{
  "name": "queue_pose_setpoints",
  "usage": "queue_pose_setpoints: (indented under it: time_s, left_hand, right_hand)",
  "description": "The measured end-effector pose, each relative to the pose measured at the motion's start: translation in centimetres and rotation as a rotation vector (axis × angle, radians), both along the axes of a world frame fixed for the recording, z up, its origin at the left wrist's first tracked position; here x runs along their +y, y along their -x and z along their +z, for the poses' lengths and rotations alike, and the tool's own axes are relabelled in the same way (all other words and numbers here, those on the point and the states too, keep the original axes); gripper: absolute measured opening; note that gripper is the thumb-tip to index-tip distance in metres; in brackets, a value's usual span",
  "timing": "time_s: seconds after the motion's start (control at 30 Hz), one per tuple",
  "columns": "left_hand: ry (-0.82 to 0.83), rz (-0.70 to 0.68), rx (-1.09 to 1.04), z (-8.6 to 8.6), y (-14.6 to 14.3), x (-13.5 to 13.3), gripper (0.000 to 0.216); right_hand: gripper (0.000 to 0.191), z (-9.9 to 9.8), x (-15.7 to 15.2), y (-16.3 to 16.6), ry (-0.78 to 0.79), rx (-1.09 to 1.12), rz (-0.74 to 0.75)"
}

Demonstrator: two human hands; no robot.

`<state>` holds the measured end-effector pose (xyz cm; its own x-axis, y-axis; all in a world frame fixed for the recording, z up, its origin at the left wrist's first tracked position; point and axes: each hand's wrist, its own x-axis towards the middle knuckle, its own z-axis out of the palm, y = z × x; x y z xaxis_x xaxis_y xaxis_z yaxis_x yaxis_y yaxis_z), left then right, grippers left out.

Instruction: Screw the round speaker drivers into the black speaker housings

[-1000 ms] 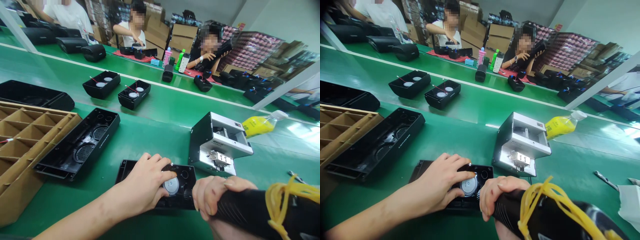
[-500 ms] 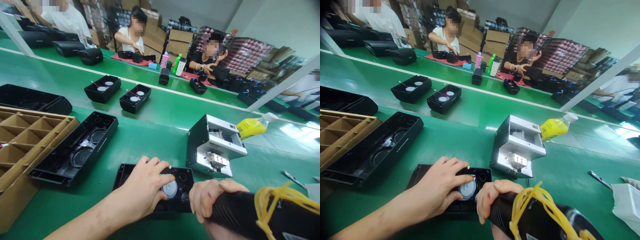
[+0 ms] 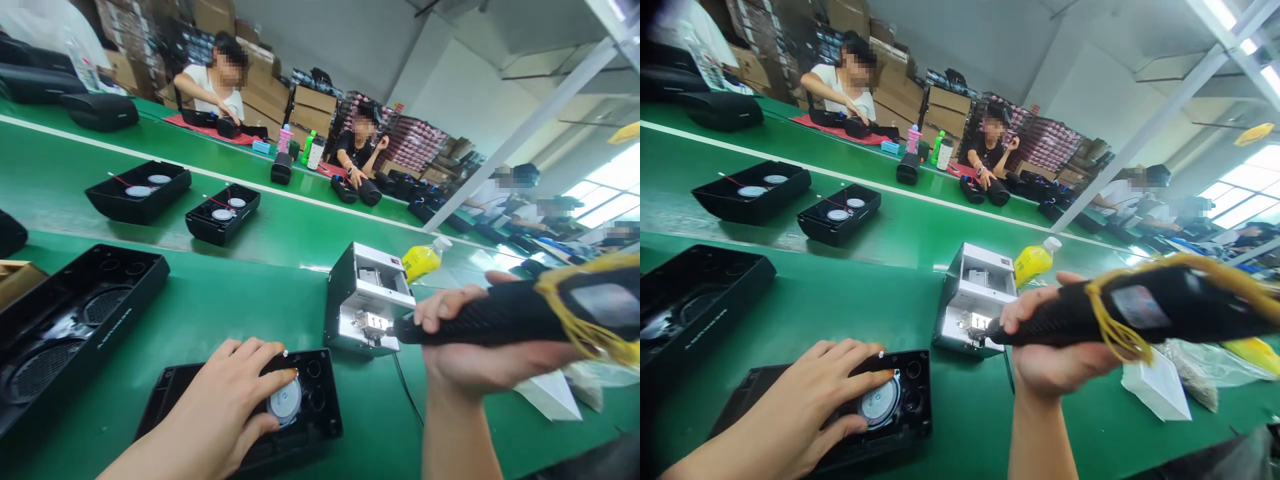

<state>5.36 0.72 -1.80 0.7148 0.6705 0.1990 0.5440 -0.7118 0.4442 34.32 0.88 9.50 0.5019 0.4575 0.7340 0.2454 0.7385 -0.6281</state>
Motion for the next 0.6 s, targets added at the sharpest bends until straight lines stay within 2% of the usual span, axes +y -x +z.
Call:
queue_pose_setpoints:
  time_s: [0.13,0.23,0.43,0.6]
  left_hand:
    - [-0.097,-0.006,-0.047,-1.6,0.3,0.3,0.054]
    - [-0.109,-0.019,-0.049,-1.8,0.3,0.5,0.051]
    - [-0.036,-0.016,0.01,-0.3,0.2,0.3,0.054]
    - [-0.014,0.019,-0.104,1.6,1.5,-0.1,0.049]
  right_hand:
    - [0.072,-1.1,0.9,0.3,0.077,0.01,0.029]
    - [0.072,-1.5,0.5,0.3,0.112,0.015,0.063]
    - [0.075,-2.0,0.0,0.1,0.108,0.006,0.066]
    - [0.074,-2.1,-0.8,-0.3,0.108,0.02,0.136]
